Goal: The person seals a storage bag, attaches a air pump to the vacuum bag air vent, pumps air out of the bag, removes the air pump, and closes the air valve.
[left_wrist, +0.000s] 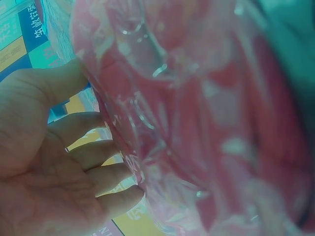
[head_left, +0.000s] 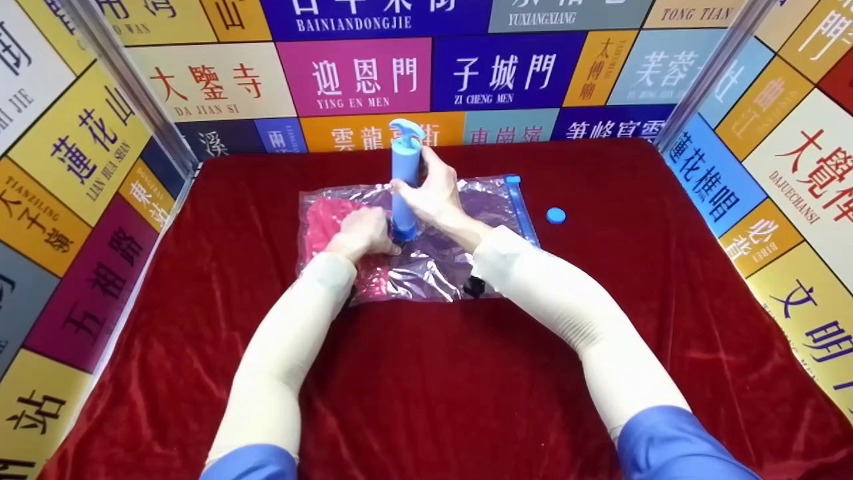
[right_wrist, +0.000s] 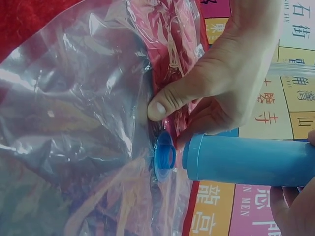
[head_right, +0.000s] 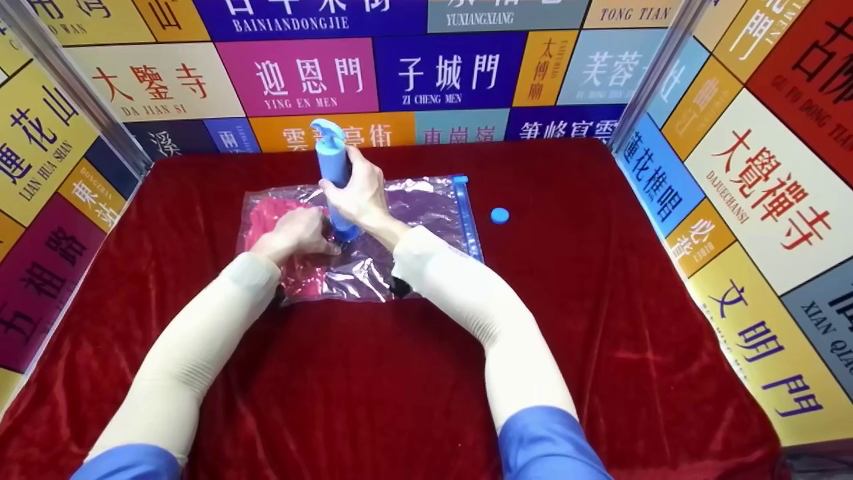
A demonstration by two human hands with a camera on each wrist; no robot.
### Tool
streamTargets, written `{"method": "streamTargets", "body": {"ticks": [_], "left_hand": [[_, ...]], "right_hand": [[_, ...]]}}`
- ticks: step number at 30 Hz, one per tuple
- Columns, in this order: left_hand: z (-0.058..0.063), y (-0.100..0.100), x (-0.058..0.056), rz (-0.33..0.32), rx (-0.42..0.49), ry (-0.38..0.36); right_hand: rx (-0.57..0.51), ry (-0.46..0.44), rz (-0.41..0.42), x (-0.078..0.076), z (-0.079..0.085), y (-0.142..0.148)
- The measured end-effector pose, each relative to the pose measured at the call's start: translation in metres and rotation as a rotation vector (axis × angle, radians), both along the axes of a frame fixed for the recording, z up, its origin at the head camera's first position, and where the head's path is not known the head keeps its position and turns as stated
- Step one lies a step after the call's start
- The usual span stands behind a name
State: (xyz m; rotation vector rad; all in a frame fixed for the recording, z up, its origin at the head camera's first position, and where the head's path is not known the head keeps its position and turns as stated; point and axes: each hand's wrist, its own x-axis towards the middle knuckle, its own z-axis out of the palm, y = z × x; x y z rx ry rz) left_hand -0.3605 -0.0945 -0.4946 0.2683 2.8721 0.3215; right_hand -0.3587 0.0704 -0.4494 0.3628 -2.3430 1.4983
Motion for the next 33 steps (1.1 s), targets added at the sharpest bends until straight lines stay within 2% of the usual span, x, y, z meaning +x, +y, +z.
{"method": "streamTargets", "body": {"ticks": [11,23,33], "left_hand": [[0.001,0.000,0.001,-0.012,-0.002,0.011],[-0.001,0.000,0.000,0.002,0.042,-0.002],[-0.002,-0.001,0.002,-0.014,0.045,0.036]], "right_hand": [[-0.013,0.029,-0.027,-0.003,0.007,0.012],[-0.011,0.017,-0.042,-0.004,0.013,0.025],[0.037,0.015,-0.109,-0.008,0.018,0.044]]}}
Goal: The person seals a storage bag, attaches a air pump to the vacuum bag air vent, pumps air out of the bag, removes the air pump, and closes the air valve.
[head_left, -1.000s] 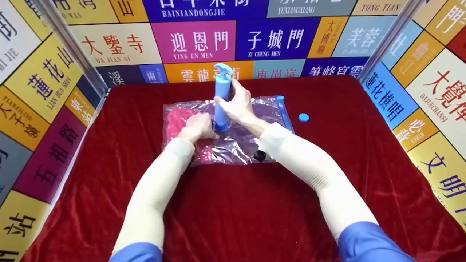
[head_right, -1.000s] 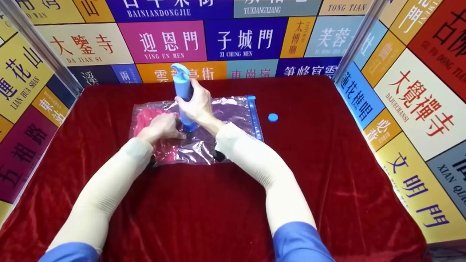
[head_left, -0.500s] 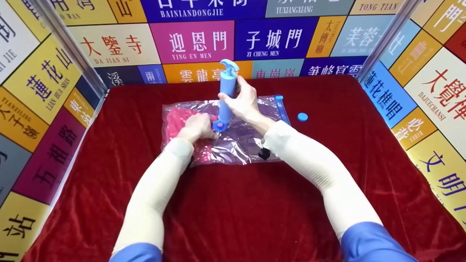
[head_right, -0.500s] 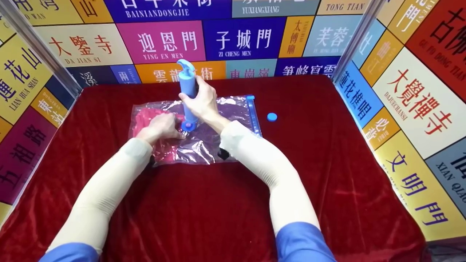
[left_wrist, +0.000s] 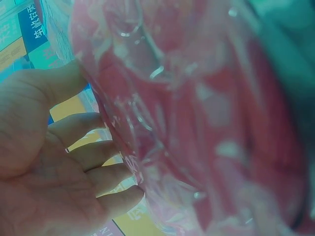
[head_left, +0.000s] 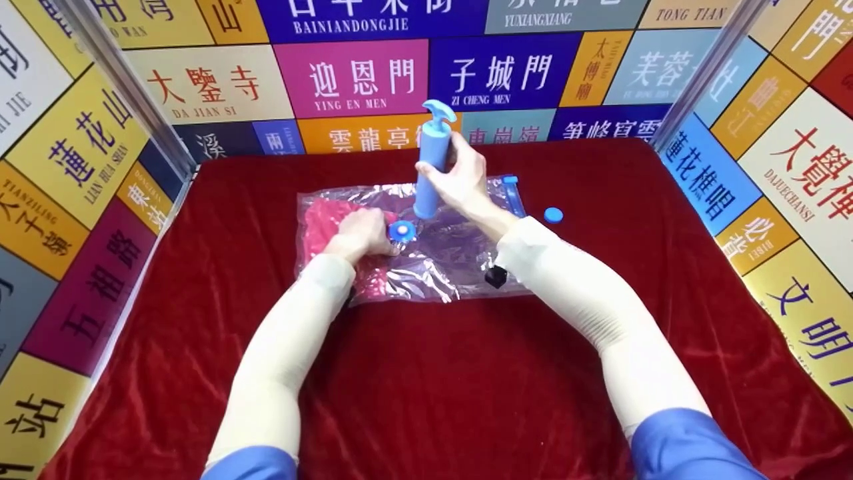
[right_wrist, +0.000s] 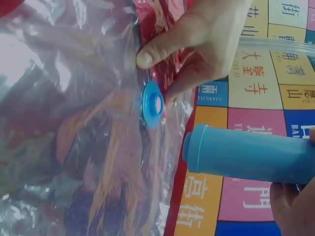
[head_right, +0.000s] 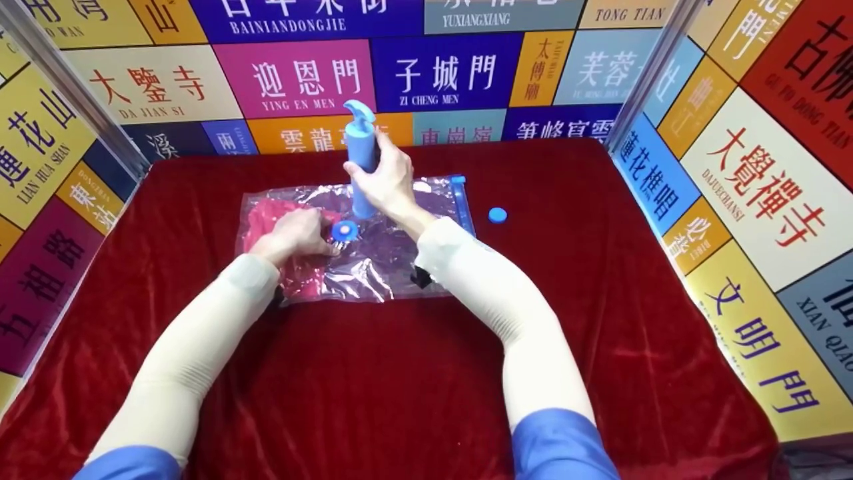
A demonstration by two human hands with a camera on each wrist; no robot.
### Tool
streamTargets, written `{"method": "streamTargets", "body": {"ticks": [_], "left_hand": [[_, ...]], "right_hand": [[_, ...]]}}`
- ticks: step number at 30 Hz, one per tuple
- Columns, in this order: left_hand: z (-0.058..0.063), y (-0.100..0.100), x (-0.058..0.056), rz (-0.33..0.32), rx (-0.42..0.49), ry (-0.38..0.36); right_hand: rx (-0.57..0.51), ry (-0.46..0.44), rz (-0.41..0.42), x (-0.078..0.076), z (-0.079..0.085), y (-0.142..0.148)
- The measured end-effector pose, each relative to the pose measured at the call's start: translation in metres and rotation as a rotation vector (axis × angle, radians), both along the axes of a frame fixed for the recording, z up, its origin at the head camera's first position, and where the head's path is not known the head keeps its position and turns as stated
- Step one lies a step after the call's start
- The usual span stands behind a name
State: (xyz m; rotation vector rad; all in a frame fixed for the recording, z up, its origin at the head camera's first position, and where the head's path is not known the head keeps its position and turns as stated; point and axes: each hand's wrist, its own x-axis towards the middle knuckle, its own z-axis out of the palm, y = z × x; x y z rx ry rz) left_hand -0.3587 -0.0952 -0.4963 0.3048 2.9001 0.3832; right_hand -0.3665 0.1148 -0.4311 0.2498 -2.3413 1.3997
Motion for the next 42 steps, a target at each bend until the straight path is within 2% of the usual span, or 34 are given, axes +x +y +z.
{"method": "streamTargets", "body": {"ticks": [14,22,33,42], "left_hand": [[0.000,0.000,-0.001,0.000,0.006,-0.004],[0.000,0.001,-0.001,-0.009,-0.004,-0.006],[0.000,0.001,0.001,-0.010,-0.006,-0.004],[0.001,0.002,-0.002,-0.004,-0.028,-0.021]], "right_hand": [[0.009,0.019,-0.061,-0.007,-0.002,0.027],[-0.035,-0.004,-0.067,-0.011,-0.005,0.048],[0.004,0.005,-0.127,-0.014,-0.013,0.082],[0.010,-0.024,-0.196,-0.015,-0.011,0.111]]}}
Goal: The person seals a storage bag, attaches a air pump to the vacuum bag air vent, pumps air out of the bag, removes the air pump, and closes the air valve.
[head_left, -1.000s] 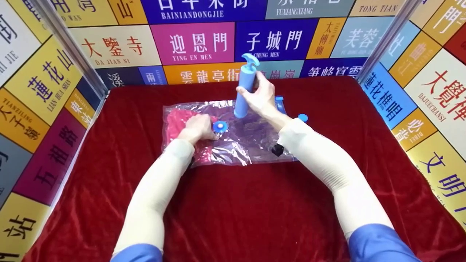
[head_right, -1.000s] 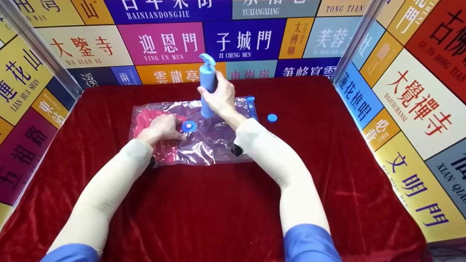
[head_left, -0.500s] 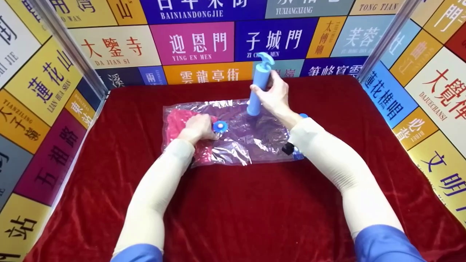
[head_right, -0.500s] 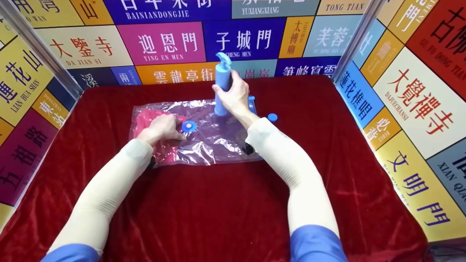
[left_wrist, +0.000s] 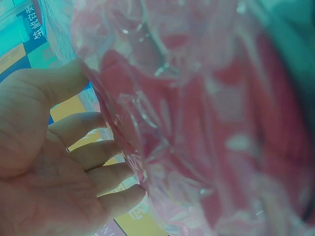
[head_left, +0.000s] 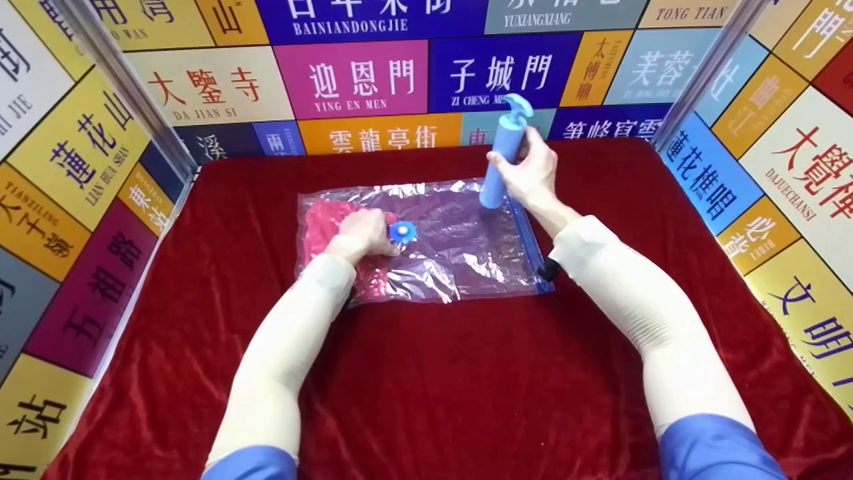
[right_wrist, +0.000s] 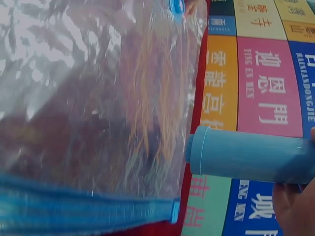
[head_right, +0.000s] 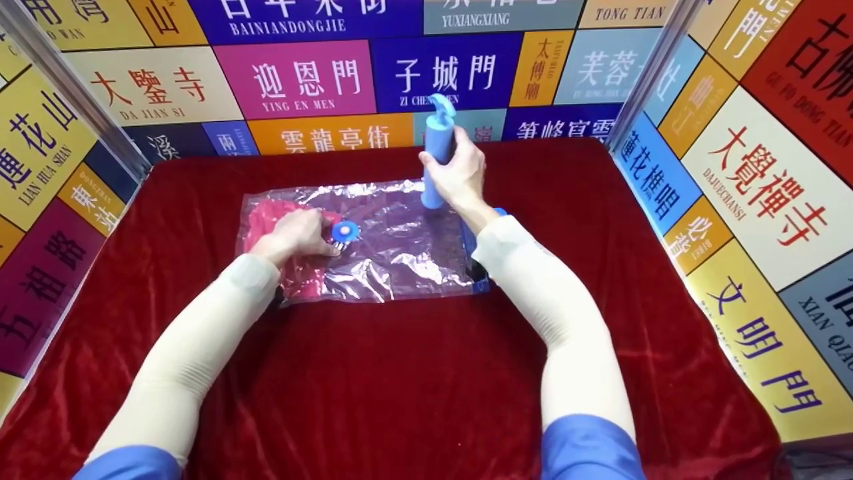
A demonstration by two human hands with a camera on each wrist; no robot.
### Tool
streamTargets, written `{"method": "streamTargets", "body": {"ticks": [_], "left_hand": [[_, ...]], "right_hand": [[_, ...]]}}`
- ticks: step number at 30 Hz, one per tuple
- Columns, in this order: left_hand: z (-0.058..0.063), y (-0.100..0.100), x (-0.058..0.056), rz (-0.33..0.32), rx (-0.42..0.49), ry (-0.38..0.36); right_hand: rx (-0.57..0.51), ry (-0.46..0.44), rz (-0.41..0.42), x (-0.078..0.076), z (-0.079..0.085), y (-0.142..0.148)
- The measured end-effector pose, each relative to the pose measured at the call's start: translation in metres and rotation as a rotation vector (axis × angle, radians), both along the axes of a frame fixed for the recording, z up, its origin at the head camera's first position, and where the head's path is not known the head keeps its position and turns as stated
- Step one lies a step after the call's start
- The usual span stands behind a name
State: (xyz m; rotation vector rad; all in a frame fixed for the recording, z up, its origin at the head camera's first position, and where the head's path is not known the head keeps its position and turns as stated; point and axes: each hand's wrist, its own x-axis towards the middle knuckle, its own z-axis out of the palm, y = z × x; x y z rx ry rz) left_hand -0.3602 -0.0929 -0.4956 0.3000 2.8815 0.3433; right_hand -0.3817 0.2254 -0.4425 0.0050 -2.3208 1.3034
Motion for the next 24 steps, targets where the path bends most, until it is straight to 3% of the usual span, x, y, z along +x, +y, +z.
{"method": "streamTargets", "body": {"ticks": [14,24], "left_hand": [[0.001,-0.002,-0.001,-0.007,-0.014,0.023],[0.000,0.000,0.000,-0.008,-0.007,0.002]], "right_hand": [[0.038,-0.007,-0.129,-0.004,-0.008,0.047],[0.065,-0.053,-0.208,-0.002,-0.002,0.071]]}}
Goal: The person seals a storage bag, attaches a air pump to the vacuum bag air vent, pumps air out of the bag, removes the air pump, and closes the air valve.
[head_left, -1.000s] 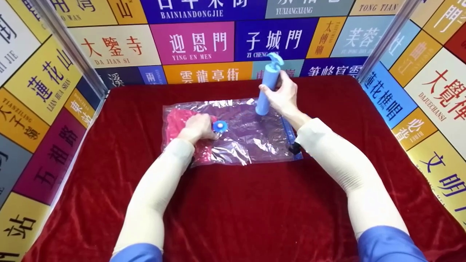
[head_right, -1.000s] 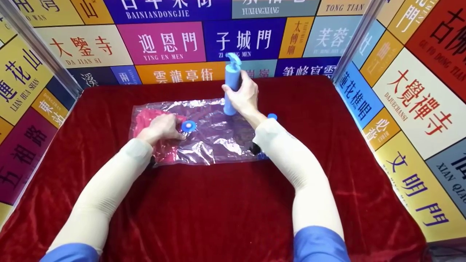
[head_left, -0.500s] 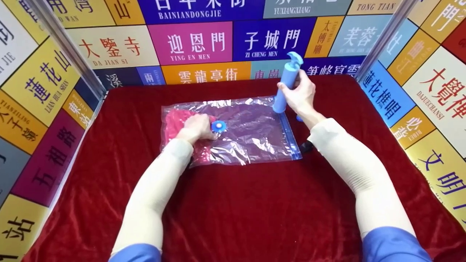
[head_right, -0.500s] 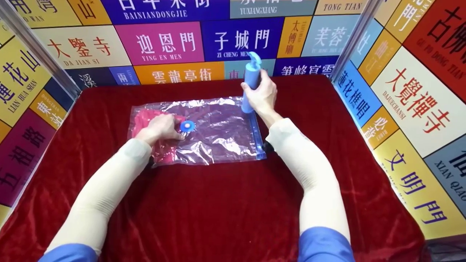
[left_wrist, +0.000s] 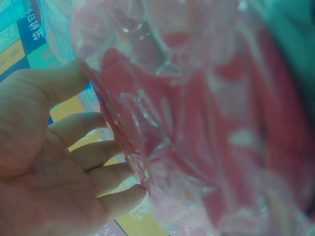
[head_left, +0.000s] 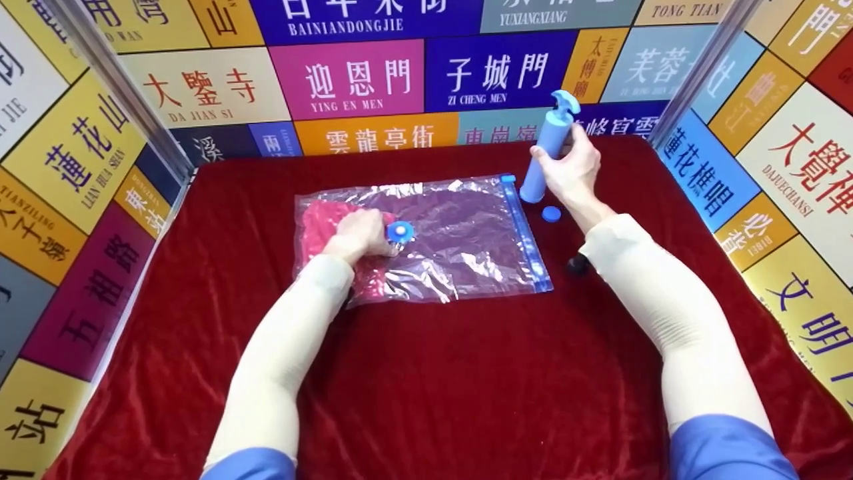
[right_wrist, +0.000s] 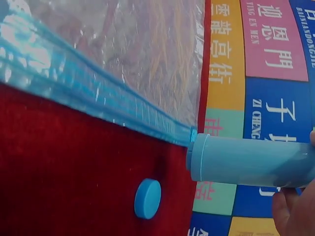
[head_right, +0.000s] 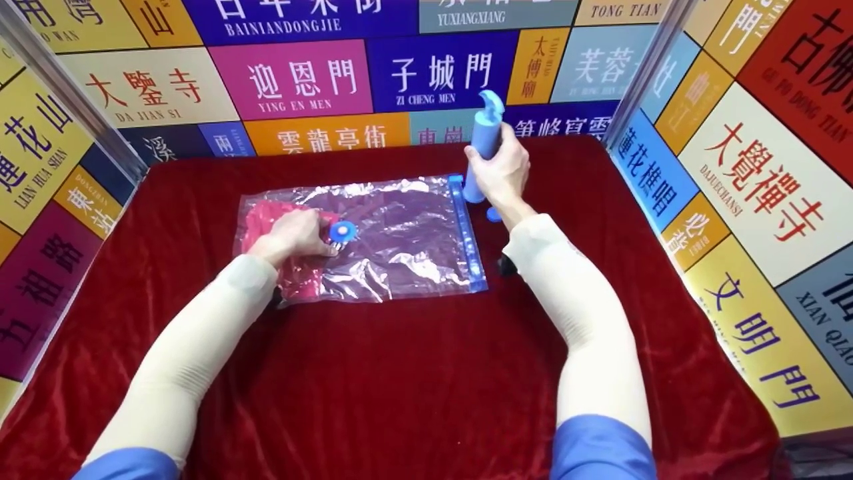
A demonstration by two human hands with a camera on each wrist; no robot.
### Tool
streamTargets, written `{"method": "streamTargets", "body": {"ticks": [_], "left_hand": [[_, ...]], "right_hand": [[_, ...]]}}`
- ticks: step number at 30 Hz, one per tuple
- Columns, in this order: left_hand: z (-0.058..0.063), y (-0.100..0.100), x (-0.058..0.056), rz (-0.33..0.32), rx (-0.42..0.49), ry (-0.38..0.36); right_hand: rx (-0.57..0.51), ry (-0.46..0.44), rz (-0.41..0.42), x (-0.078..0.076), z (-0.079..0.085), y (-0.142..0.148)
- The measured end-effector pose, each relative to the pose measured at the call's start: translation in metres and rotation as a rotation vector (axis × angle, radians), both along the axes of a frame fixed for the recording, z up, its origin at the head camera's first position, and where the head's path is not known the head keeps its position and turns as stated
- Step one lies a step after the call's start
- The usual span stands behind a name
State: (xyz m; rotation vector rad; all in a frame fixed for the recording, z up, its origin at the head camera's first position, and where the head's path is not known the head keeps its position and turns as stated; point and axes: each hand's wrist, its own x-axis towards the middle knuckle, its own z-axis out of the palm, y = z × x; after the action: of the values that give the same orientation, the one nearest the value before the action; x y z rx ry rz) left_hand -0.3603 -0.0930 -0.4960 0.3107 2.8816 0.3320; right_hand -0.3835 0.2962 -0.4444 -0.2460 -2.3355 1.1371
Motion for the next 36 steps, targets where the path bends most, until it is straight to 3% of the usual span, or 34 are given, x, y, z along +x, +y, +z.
{"method": "streamTargets", "body": {"ticks": [9,17,24,36], "left_hand": [[-0.002,0.002,-0.001,0.005,0.016,0.006],[-0.002,0.001,0.001,0.009,0.010,0.007],[-0.001,0.000,0.000,0.012,0.018,0.030],[0.000,0.001,-0.001,0.014,0.008,0.004]], "right_hand": [[-0.002,-0.058,-0.099,-0.002,-0.001,0.031],[-0.007,-0.048,-0.150,-0.006,0.000,0.050],[-0.022,-0.082,-0.188,-0.010,-0.003,0.062],[-0.060,-0.153,-0.250,-0.020,-0.010,0.084]]}}
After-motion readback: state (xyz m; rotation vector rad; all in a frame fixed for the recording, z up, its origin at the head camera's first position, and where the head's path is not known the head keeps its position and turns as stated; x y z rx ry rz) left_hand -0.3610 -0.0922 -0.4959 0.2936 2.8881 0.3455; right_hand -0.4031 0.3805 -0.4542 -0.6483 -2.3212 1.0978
